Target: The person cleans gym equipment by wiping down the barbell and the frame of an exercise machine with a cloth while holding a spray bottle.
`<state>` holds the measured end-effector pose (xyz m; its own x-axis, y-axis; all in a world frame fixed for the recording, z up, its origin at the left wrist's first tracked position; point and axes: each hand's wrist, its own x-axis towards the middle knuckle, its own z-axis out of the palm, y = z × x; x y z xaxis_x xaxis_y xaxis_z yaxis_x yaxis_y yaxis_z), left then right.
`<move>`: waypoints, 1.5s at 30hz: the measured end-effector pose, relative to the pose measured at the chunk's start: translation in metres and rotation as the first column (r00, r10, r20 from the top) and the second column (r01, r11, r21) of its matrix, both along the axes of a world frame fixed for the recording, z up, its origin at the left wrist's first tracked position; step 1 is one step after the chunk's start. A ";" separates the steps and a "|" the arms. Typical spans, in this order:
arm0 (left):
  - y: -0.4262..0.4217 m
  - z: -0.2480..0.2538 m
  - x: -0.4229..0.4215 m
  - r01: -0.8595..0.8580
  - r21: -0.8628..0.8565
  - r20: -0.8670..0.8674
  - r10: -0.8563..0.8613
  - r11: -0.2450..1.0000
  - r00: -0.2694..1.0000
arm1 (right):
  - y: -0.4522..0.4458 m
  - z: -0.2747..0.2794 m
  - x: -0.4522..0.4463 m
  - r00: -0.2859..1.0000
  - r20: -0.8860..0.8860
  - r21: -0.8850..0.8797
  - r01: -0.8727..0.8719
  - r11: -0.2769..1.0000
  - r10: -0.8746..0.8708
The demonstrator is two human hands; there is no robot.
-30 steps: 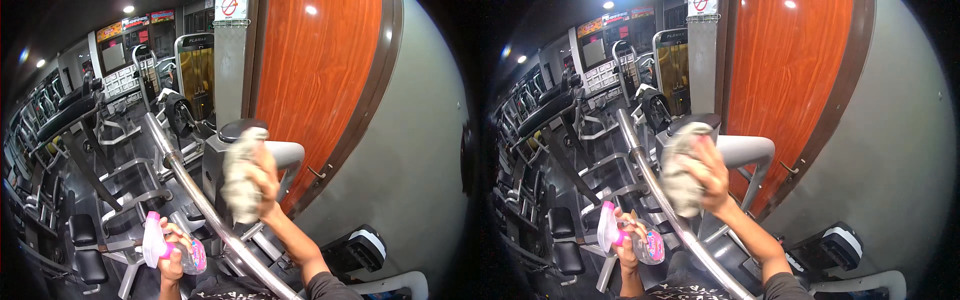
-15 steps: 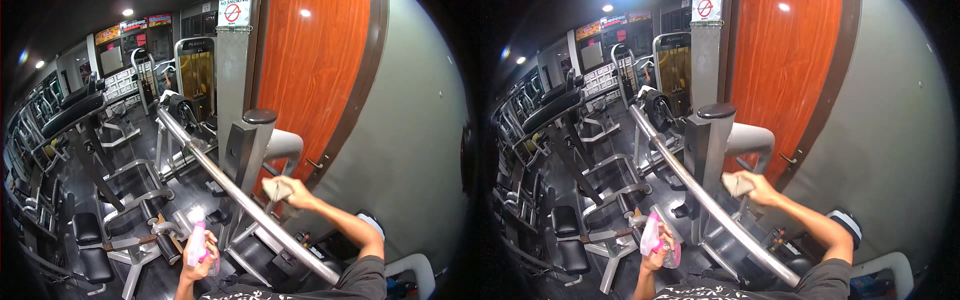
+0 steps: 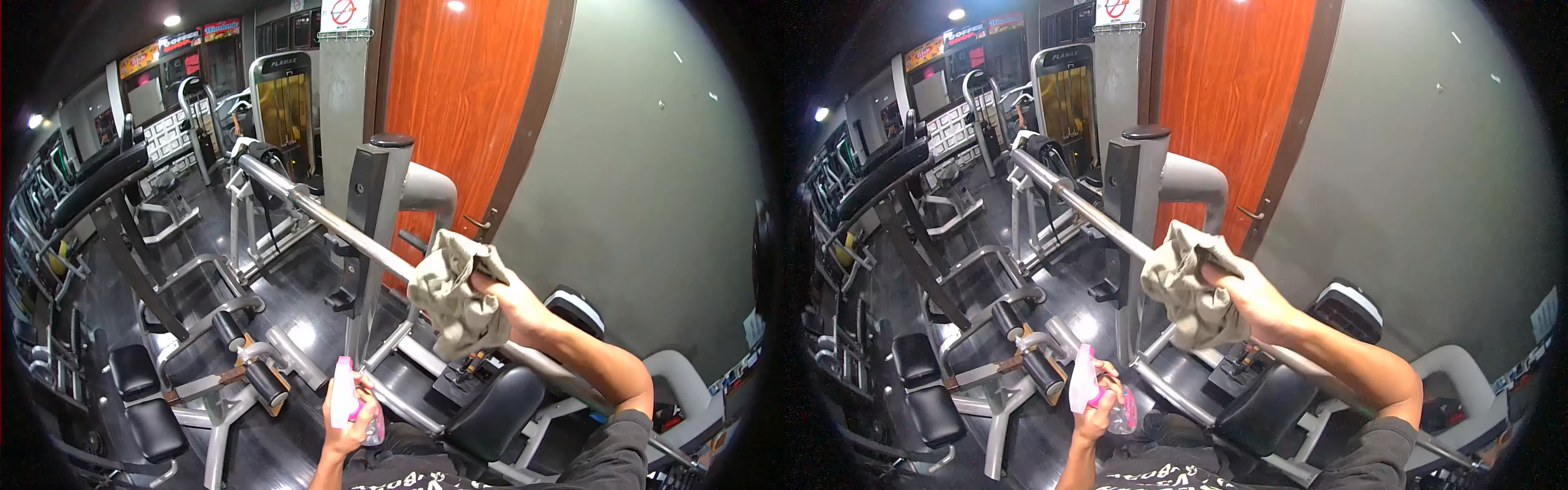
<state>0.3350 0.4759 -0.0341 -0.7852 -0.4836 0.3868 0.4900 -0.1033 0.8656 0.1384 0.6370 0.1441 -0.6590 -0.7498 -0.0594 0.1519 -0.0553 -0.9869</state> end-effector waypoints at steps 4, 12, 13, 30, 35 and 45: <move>0.002 0.013 0.015 -0.023 -0.034 -0.012 0.023 0.999 1.000 | -0.008 -0.027 0.035 0.961 0.277 -0.020 0.005 1.000 0.001; -0.006 0.005 0.022 0.010 -0.049 0.020 -0.009 0.999 1.000 | -0.051 -0.145 0.053 0.670 0.723 -0.192 -0.036 0.981 0.166; -0.010 0.002 0.020 0.007 -0.055 0.020 -0.006 0.998 1.000 | -0.058 -0.154 0.050 0.637 0.744 -0.231 -0.039 0.972 0.202; -0.050 -0.016 -0.051 0.175 -0.072 0.129 -0.165 0.982 0.978 | -0.187 -0.191 -0.152 0.435 -0.372 -0.687 0.466 0.558 -0.820; -0.064 -0.020 -0.071 0.119 -0.090 0.152 -0.105 0.989 0.983 | -0.223 -0.215 -0.145 0.096 -0.684 -0.653 0.360 0.666 -0.723; -0.068 -0.024 -0.088 0.097 -0.058 0.123 -0.090 0.994 0.988 | -0.170 -0.319 -0.092 0.709 -0.490 -0.466 0.278 0.840 -0.507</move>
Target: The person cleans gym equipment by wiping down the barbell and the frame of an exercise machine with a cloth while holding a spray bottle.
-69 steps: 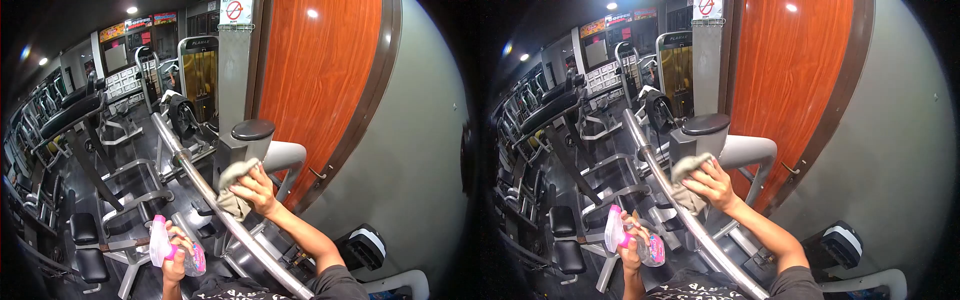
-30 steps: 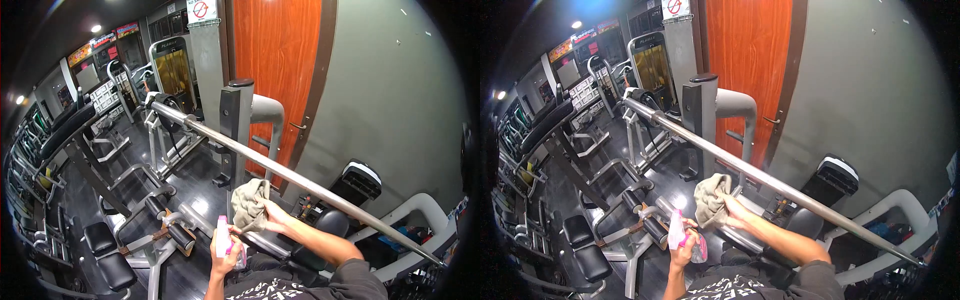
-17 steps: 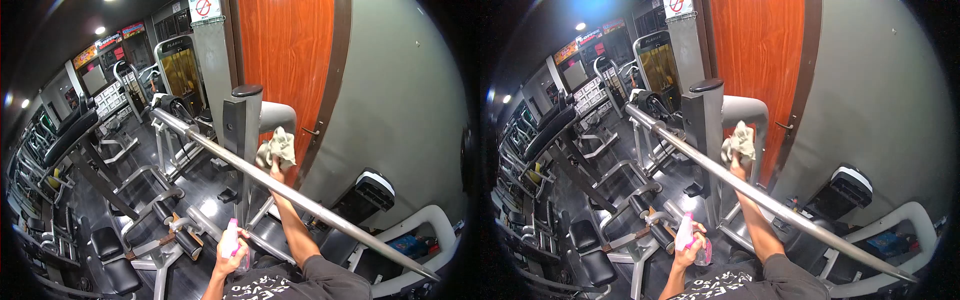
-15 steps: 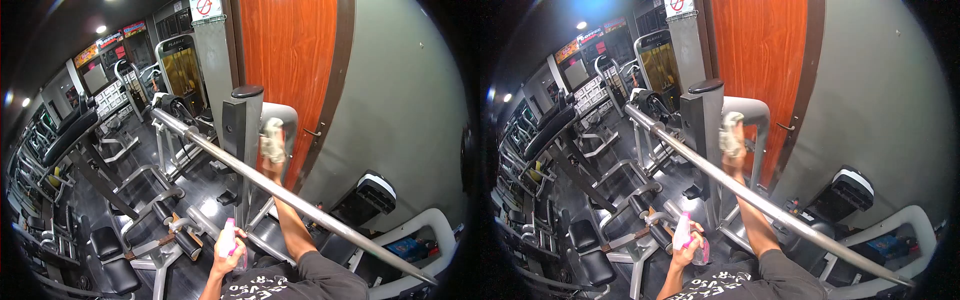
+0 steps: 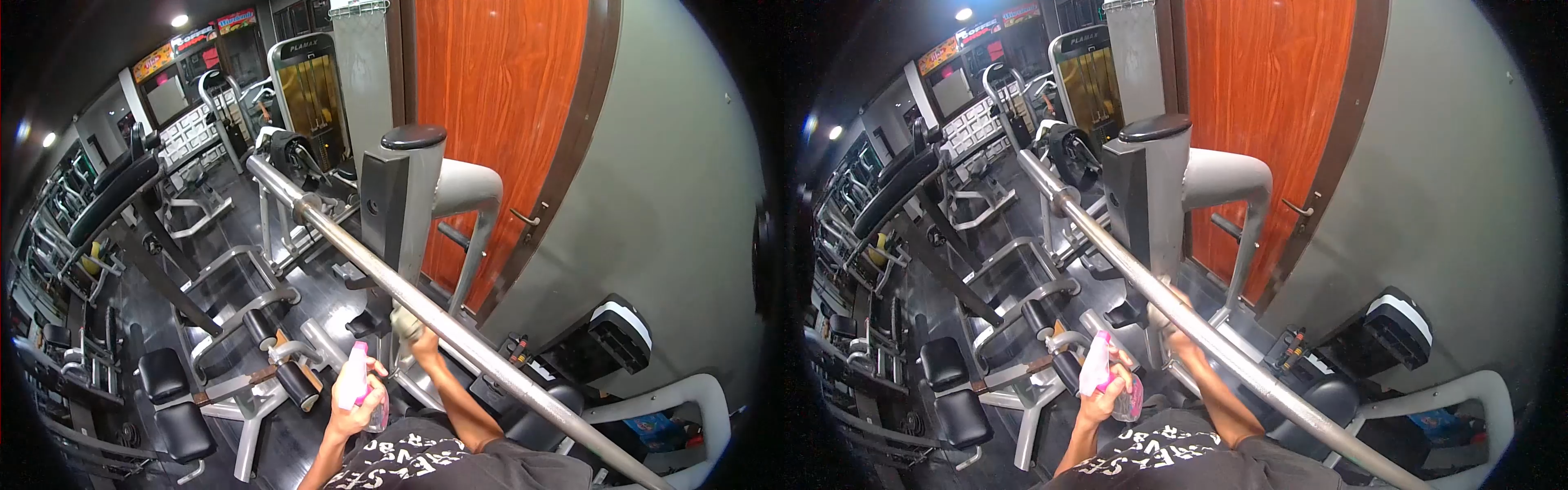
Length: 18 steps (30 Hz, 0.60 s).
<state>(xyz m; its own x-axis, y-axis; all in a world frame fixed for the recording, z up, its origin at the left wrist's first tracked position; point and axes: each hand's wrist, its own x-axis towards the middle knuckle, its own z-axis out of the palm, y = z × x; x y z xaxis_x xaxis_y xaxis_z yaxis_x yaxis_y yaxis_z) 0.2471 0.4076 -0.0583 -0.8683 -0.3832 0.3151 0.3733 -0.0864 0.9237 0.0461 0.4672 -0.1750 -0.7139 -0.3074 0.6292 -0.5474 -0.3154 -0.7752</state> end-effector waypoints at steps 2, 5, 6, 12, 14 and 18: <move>-0.001 -0.002 -0.004 0.014 0.030 -0.012 -0.014 0.999 1.000 | -0.007 0.035 -0.016 0.976 -0.026 -0.165 0.210 0.964 -0.217; -0.002 0.000 -0.008 0.020 0.007 -0.009 -0.020 1.000 1.000 | -0.026 0.089 -0.042 0.911 -0.207 -0.199 0.319 0.927 -0.358; -0.002 0.000 -0.009 0.017 0.009 -0.011 -0.017 1.000 1.000 | -0.032 0.099 -0.047 0.898 -0.282 -0.141 0.308 0.941 -0.336; -0.005 -0.004 -0.006 -0.010 0.001 -0.043 0.010 1.000 0.999 | -0.051 0.016 -0.017 0.902 -0.292 -0.039 0.321 0.946 -0.318; -0.005 -0.008 -0.005 -0.005 -0.013 -0.052 0.004 1.000 0.999 | -0.026 -0.028 -0.002 0.852 -0.495 0.205 0.304 0.930 -0.170; -0.003 -0.015 -0.006 0.074 -0.009 -0.040 -0.074 0.997 0.996 | 0.012 0.002 0.007 0.921 -0.385 0.288 0.175 0.941 -0.054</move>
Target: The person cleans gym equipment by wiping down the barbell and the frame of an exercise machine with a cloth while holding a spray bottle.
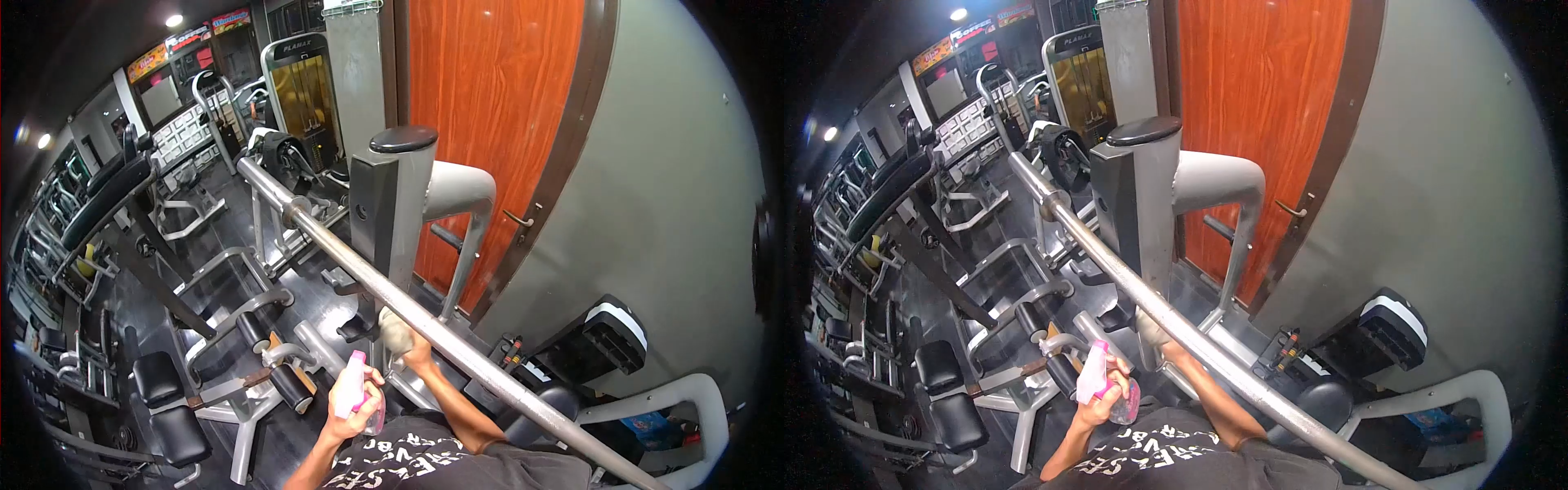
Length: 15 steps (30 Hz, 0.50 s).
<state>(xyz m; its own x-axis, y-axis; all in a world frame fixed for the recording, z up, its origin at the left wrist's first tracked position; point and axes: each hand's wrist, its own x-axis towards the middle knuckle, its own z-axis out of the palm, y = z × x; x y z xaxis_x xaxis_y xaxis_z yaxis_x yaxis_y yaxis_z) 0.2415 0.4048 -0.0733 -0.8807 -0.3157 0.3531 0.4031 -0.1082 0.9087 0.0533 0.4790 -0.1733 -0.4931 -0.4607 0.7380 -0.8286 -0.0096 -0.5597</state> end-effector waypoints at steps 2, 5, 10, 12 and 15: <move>0.005 -0.001 -0.003 0.026 0.021 0.000 -0.026 0.999 1.000 | -0.002 0.050 -0.010 0.956 0.284 -0.361 0.037 0.932 0.072; 0.012 0.002 -0.012 0.048 0.040 0.001 -0.048 0.998 0.999 | -0.011 0.078 -0.060 0.881 0.423 -0.557 0.068 0.828 0.212; 0.018 0.002 -0.015 0.059 0.049 0.004 -0.059 0.997 0.998 | -0.058 0.101 -0.092 0.995 0.061 -0.451 0.101 0.887 -0.082; 0.018 -0.002 -0.010 0.054 0.052 0.018 -0.055 0.997 0.998 | -0.065 0.089 -0.079 0.979 0.009 -0.423 0.188 0.886 -0.204; 0.013 -0.007 -0.004 0.017 -0.022 0.101 -0.015 1.000 0.995 | -0.065 0.024 -0.052 0.974 0.169 -0.476 0.217 0.852 -0.154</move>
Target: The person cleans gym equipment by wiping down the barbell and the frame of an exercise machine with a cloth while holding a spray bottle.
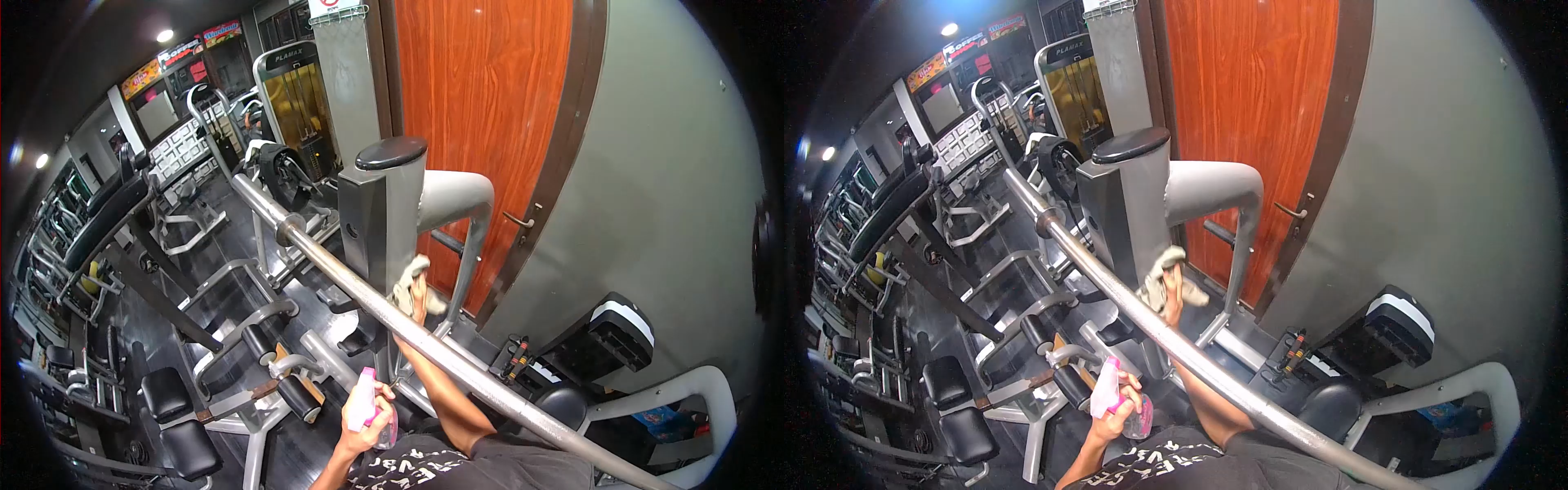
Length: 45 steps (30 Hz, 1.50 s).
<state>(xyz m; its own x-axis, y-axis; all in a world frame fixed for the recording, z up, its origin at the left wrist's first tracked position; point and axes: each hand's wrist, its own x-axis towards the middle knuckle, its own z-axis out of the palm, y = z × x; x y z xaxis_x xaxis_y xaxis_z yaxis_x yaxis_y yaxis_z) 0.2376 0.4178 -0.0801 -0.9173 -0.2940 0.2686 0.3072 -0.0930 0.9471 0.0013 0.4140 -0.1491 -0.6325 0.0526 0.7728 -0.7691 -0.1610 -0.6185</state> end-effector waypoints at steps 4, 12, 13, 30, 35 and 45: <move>-0.002 -0.011 -0.001 0.001 -0.031 0.005 -0.001 1.000 1.000 | 0.020 -0.058 0.016 0.897 0.384 -0.036 -0.223 0.974 0.220; 0.002 0.009 -0.015 0.205 -0.053 -0.017 -0.206 0.977 0.978 | 0.006 0.032 -0.061 0.853 0.477 -0.106 -0.184 0.977 0.212; 0.001 0.009 -0.016 0.200 -0.053 -0.017 -0.201 0.978 0.979 | 0.008 0.058 -0.055 0.839 0.484 -0.192 -0.177 0.965 0.251; 0.005 0.005 -0.024 0.099 0.099 -0.095 -0.090 0.990 0.991 | 0.018 0.049 -0.031 1.000 0.009 0.025 -0.005 1.000 0.005; 0.008 0.001 -0.026 0.026 0.139 -0.142 -0.006 0.990 0.990 | 0.004 0.004 -0.006 0.970 -0.202 0.182 0.172 0.968 -0.134; 0.004 0.003 -0.018 0.021 0.144 -0.175 0.004 0.989 0.985 | 0.049 0.043 -0.011 0.986 -0.168 -0.041 -0.009 0.999 0.002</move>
